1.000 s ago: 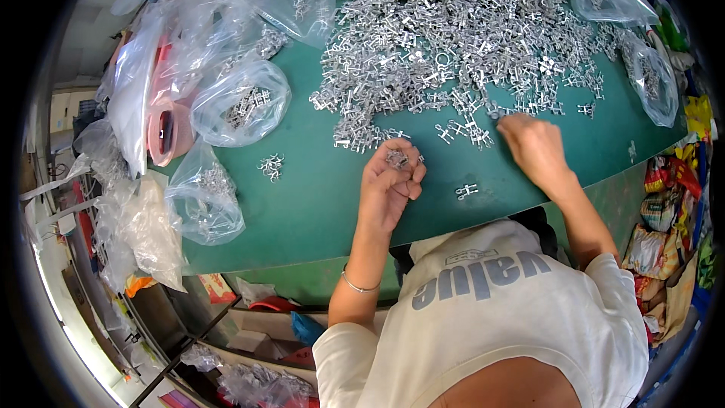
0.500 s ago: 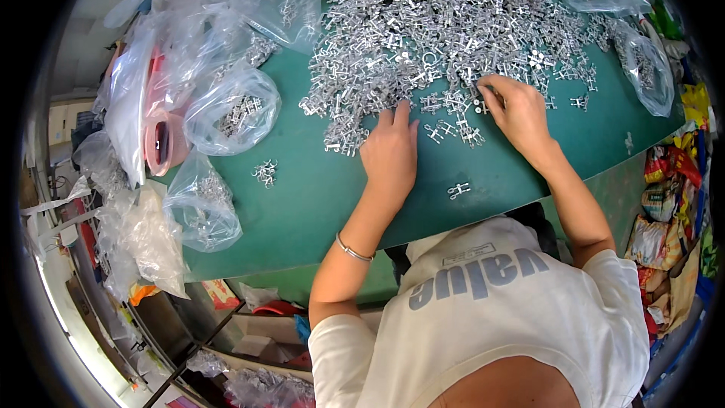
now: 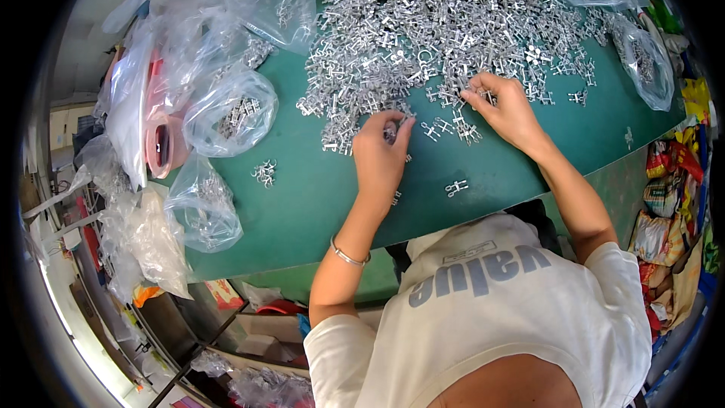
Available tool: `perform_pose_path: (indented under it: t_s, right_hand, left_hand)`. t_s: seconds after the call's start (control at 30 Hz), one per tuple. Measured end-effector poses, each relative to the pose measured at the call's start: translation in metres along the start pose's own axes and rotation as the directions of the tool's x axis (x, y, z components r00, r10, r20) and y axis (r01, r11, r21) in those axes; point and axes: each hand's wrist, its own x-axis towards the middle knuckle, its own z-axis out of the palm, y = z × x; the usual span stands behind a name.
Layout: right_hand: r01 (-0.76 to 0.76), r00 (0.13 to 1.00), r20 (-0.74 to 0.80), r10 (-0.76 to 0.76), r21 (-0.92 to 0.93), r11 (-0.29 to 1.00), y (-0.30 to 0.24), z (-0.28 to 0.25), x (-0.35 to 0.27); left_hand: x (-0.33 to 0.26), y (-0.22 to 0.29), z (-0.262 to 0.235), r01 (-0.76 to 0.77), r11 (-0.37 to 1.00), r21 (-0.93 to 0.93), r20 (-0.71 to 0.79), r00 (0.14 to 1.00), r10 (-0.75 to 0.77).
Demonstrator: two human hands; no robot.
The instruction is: The person sorts small silver H-shaped components by hand, picking them from a pile and gathering them in their hand on a green workbench.
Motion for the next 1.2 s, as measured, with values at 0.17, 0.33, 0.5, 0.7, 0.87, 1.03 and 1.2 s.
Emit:
perform_pose_path:
  t_s: [0.17,0.33,0.5,0.7,0.87,1.03,1.2]
  right_hand:
    - [0.014,0.994,0.105,-0.024,0.093,0.996,-0.004,-0.005,0.0]
    - [-0.58,0.799,0.568,0.199,0.638,0.506,-0.012,-0.023,-0.013]
    - [-0.636,0.765,0.612,0.201,0.671,0.381,-0.01,-0.01,-0.02]
    - [0.052,0.992,0.105,-0.063,0.103,0.993,-0.01,0.005,-0.034]
    - [0.19,0.982,0.07,-0.177,-0.301,0.935,-0.011,0.005,-0.04]
    - [-0.042,0.992,0.114,0.055,-0.119,0.992,-0.011,-0.003,-0.04]
    - [0.144,0.989,0.048,-0.137,-0.236,0.961,-0.002,0.012,-0.037]
  left_hand:
    - [-0.005,0.001,-0.017,0.557,0.472,-0.683,0.433,0.83,-0.352]
    - [-0.013,0.002,-0.025,0.641,-0.052,-0.766,0.622,0.718,-0.313]
    - [-0.018,0.008,-0.02,0.641,0.04,-0.766,0.603,0.74,-0.299]
    - [-0.02,0.011,-0.011,0.606,0.079,-0.792,0.542,0.756,-0.367]
    - [-0.026,0.005,-0.008,0.505,0.579,-0.64,0.383,0.863,-0.329]
    - [-0.029,0.008,-0.004,0.439,0.672,-0.596,0.323,0.898,-0.3]
    - [-0.03,0.01,-0.001,0.49,0.558,-0.67,0.392,0.871,-0.296]
